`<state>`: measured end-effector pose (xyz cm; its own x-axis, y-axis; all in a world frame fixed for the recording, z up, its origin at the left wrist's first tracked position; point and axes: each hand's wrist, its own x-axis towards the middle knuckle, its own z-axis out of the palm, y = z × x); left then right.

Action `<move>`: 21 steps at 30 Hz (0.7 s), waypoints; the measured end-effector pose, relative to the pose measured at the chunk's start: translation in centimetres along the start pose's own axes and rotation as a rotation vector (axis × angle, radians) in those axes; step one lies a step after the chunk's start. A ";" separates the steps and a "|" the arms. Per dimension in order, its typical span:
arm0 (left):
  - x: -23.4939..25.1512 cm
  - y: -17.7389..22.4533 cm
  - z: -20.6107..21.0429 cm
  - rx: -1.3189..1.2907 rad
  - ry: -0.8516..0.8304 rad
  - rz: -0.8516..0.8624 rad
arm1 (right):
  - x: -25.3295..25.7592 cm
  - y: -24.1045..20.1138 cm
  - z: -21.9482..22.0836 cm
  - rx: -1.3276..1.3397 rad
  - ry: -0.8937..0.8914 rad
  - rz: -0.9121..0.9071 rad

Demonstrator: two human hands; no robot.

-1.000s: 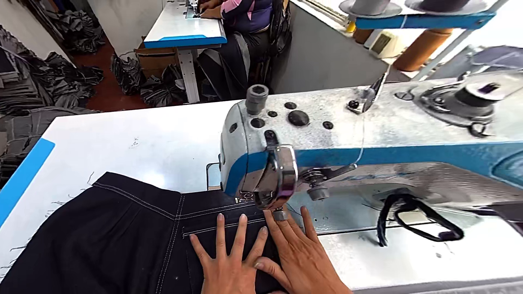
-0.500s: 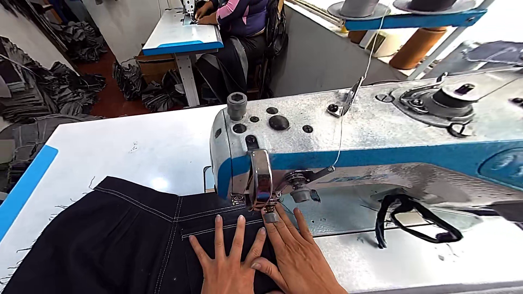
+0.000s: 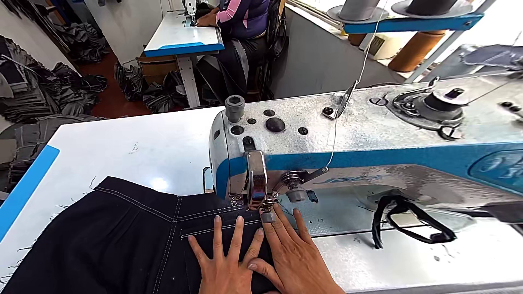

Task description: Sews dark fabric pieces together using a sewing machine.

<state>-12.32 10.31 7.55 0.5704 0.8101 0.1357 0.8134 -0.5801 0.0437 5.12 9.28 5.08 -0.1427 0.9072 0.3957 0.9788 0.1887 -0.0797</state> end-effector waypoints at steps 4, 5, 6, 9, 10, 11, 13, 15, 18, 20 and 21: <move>0.0 0.0 -0.1 -0.002 -0.009 -0.003 | 0.0 0.0 0.0 0.011 -0.005 0.001; 0.0 0.0 -0.1 -0.005 -0.014 -0.005 | 0.0 0.1 0.1 0.017 -0.005 -0.002; 0.1 0.0 -0.1 -0.007 -0.014 -0.007 | 0.0 0.1 0.1 0.020 -0.007 -0.004; 0.1 0.0 0.1 -0.010 0.003 -0.011 | 0.0 0.2 0.2 0.025 -0.015 -0.003; 0.1 0.0 0.2 -0.013 0.008 -0.012 | 0.0 0.3 0.2 0.049 -0.012 0.002; 0.0 0.0 0.3 -0.019 0.021 -0.011 | 0.0 0.4 0.1 0.110 0.007 0.016; 0.1 -0.1 0.4 -0.039 0.046 -0.015 | 0.5 0.7 -0.5 0.309 0.116 0.071; 0.0 -0.1 0.2 -0.056 0.028 -0.025 | 1.3 0.6 -1.3 0.389 0.227 0.118; 0.0 0.0 0.1 -0.060 0.010 -0.029 | 1.9 0.2 -0.8 0.373 0.236 0.085; 0.1 0.0 0.0 -0.063 -0.004 -0.030 | 2.1 -0.1 0.3 0.334 0.237 0.053; 0.2 0.0 0.0 -0.067 -0.012 -0.032 | 2.1 -0.1 0.6 0.324 0.244 0.046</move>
<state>-12.21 10.41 7.58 0.5461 0.8289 0.1213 0.8219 -0.5581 0.1142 4.58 11.41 5.37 -0.0225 0.8088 0.5876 0.8808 0.2941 -0.3711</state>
